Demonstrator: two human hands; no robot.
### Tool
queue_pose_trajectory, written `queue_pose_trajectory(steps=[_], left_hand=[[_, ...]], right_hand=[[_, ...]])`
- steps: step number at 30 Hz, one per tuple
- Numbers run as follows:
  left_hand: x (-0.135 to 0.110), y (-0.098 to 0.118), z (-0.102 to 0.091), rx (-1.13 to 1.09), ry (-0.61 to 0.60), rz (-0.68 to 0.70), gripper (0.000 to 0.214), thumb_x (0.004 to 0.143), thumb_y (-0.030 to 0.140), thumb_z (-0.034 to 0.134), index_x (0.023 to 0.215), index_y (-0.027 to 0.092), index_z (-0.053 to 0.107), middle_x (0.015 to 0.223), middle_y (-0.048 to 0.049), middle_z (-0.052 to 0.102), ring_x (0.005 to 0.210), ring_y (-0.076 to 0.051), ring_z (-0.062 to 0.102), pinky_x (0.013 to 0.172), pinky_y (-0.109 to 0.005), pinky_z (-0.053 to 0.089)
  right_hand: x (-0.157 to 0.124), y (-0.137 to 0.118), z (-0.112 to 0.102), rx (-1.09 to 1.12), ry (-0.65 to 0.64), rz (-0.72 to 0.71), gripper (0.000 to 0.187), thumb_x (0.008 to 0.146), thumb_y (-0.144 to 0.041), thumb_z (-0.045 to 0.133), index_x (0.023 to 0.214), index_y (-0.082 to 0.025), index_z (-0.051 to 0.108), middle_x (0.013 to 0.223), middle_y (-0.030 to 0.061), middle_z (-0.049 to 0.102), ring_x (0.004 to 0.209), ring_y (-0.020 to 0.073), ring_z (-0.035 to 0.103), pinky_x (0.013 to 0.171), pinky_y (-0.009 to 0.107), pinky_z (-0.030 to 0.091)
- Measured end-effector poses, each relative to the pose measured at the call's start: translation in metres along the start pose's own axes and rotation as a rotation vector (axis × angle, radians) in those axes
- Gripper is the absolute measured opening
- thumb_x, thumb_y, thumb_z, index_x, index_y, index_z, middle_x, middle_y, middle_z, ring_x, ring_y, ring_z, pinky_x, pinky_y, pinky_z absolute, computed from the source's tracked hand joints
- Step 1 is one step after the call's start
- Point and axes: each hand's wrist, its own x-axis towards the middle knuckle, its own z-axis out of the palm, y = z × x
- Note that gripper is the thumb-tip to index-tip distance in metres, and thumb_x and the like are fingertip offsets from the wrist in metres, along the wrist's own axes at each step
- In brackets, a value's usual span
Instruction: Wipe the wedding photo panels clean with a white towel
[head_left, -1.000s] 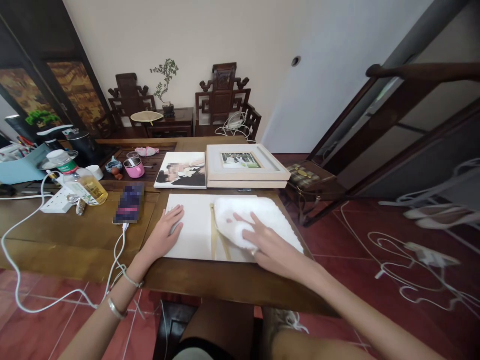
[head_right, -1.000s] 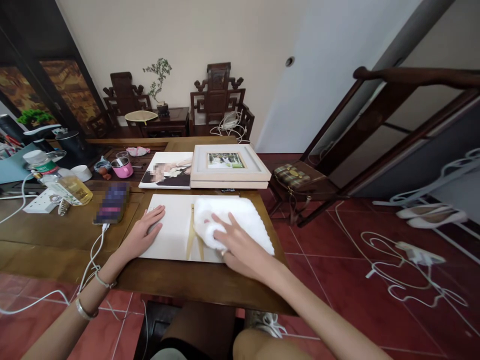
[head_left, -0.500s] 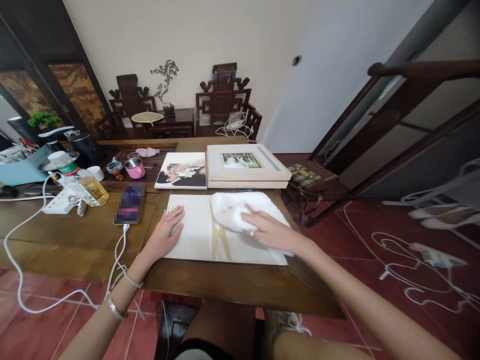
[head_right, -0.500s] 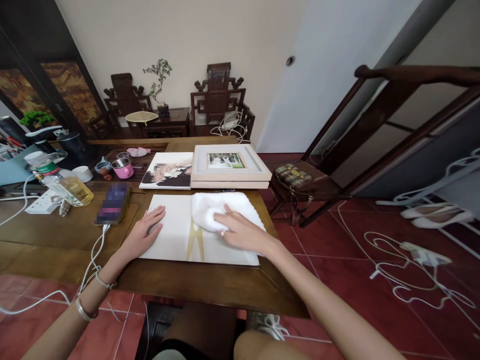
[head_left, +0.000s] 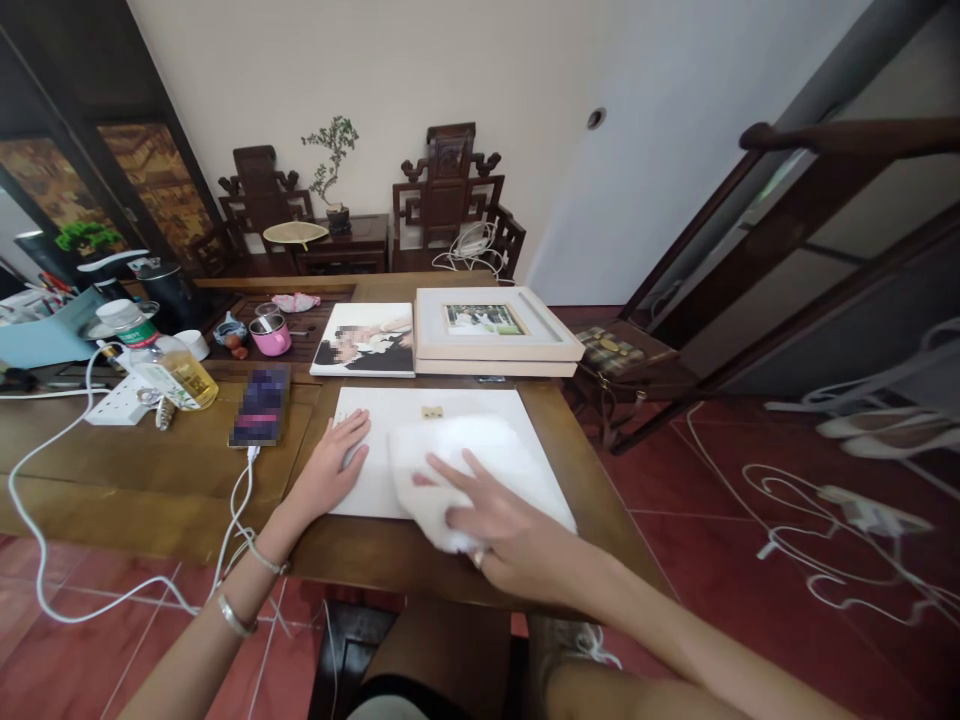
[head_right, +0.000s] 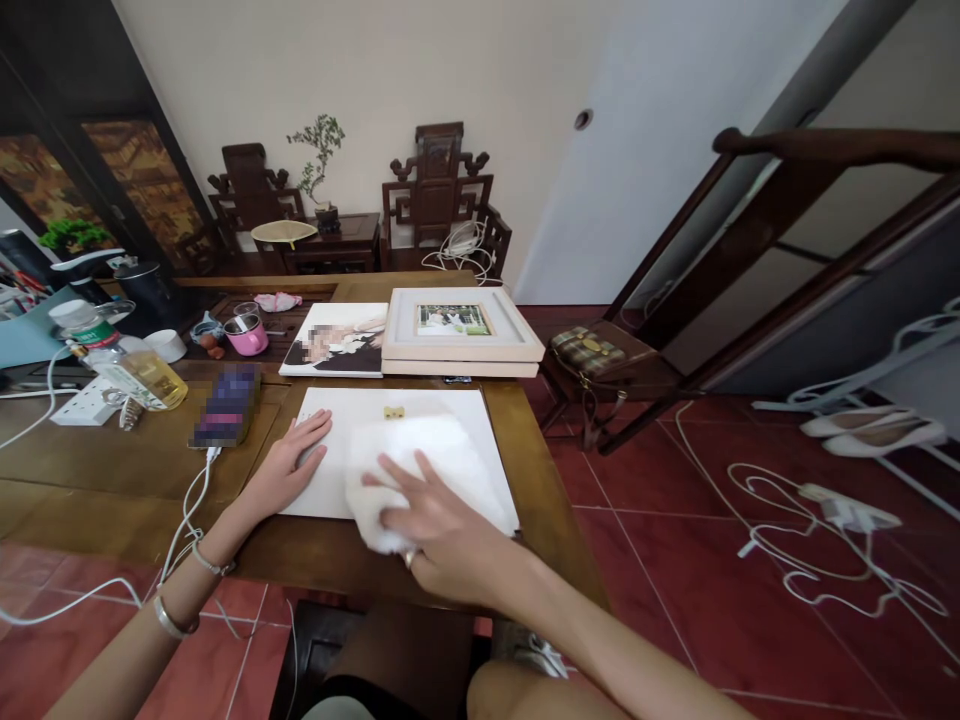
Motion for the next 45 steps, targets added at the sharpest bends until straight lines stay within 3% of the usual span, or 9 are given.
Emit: queue_pose_trajectory(steps=[4, 7, 14, 19, 24, 28, 35, 41, 45], left_hand=[[0.0, 0.001, 0.0, 0.007, -0.006, -0.009, 0.041, 0.091, 0.028, 0.039, 0.129, 0.018, 0.05, 0.14, -0.0098, 0.045, 0.134, -0.023, 0.035, 0.113, -0.05, 0.017], [0.0, 0.001, -0.001, 0.012, -0.008, -0.01, 0.041, 0.091, 0.027, 0.039, 0.129, 0.017, 0.05, 0.14, -0.0098, 0.044, 0.134, -0.022, 0.035, 0.113, -0.05, 0.017], [0.0, 0.0, -0.001, -0.021, -0.014, -0.019, 0.041, 0.092, 0.028, 0.039, 0.13, 0.019, 0.049, 0.141, -0.0088, 0.044, 0.134, -0.022, 0.034, 0.113, -0.051, 0.016], [0.002, 0.002, -0.002, -0.039, -0.002, -0.04, 0.041, 0.092, 0.028, 0.036, 0.13, 0.018, 0.049, 0.139, -0.0095, 0.046, 0.133, -0.021, 0.036, 0.114, -0.049, 0.016], [0.001, 0.001, -0.001, -0.004, 0.019, -0.039, 0.046, 0.091, 0.026, 0.036, 0.134, 0.011, 0.042, 0.143, -0.0141, 0.04, 0.136, -0.021, 0.031, 0.113, -0.046, 0.019], [0.0, -0.001, 0.0, 0.009, -0.006, -0.025, 0.045, 0.092, 0.025, 0.033, 0.134, 0.011, 0.043, 0.144, -0.0146, 0.038, 0.137, -0.022, 0.028, 0.113, -0.047, 0.017], [0.0, -0.002, 0.002, 0.006, -0.007, -0.037, 0.044, 0.094, 0.028, 0.032, 0.134, 0.015, 0.043, 0.144, -0.0126, 0.038, 0.137, -0.022, 0.028, 0.113, -0.048, 0.017], [-0.001, 0.007, -0.005, -0.146, 0.07, -0.04, 0.049, 0.097, 0.035, 0.025, 0.142, 0.018, 0.031, 0.15, -0.0082, 0.027, 0.14, -0.019, 0.02, 0.115, -0.043, 0.015], [-0.002, 0.008, -0.008, -0.212, 0.129, 0.014, 0.051, 0.097, 0.04, 0.02, 0.144, 0.019, 0.026, 0.153, -0.0047, 0.019, 0.141, -0.019, 0.014, 0.116, -0.039, 0.012]], right_hand=[[-0.02, -0.009, -0.004, 0.038, -0.09, -0.107, 0.035, 0.054, 0.0, 0.044, 0.08, -0.019, 0.059, 0.144, 0.0076, 0.039, 0.139, 0.021, 0.017, 0.115, 0.047, 0.005], [-0.014, 0.004, -0.008, 0.02, -0.03, -0.019, 0.036, 0.058, 0.0, 0.042, 0.085, -0.018, 0.058, 0.142, 0.0109, 0.041, 0.138, 0.0208, 0.022, 0.115, 0.045, 0.012], [0.062, 0.046, -0.015, -0.099, 0.094, 0.179, 0.036, 0.077, -0.006, 0.038, 0.108, -0.012, 0.055, 0.127, 0.0177, 0.055, 0.137, 0.0291, 0.022, 0.108, 0.057, 0.02], [0.095, 0.033, -0.009, -0.245, 0.009, 0.225, 0.044, 0.074, -0.007, 0.047, 0.117, -0.013, 0.054, 0.144, 0.0182, 0.036, 0.137, 0.0381, 0.016, 0.101, 0.068, 0.016], [0.061, -0.01, 0.0, -0.207, -0.141, 0.046, 0.042, 0.069, -0.011, 0.054, 0.11, -0.014, 0.059, 0.147, 0.0177, 0.03, 0.138, 0.0393, 0.012, 0.102, 0.07, 0.007], [0.023, -0.031, -0.013, -0.01, -0.244, -0.125, 0.035, 0.063, -0.011, 0.052, 0.096, -0.017, 0.061, 0.14, 0.0136, 0.043, 0.137, 0.0329, 0.02, 0.106, 0.064, 0.012], [0.04, 0.006, -0.041, -0.036, -0.186, 0.038, 0.028, 0.065, -0.004, 0.041, 0.084, -0.019, 0.056, 0.097, 0.007, 0.066, 0.107, 0.0257, 0.056, 0.102, 0.046, 0.033], [0.104, 0.032, -0.021, -0.182, 0.014, 0.191, 0.035, 0.074, -0.008, 0.041, 0.106, -0.014, 0.055, 0.118, 0.0181, 0.058, 0.127, 0.0343, 0.037, 0.098, 0.057, 0.028], [0.114, 0.011, -0.001, -0.199, 0.007, 0.037, 0.04, 0.072, -0.009, 0.045, 0.11, -0.014, 0.056, 0.134, 0.018, 0.048, 0.134, 0.0365, 0.024, 0.101, 0.066, 0.016]])
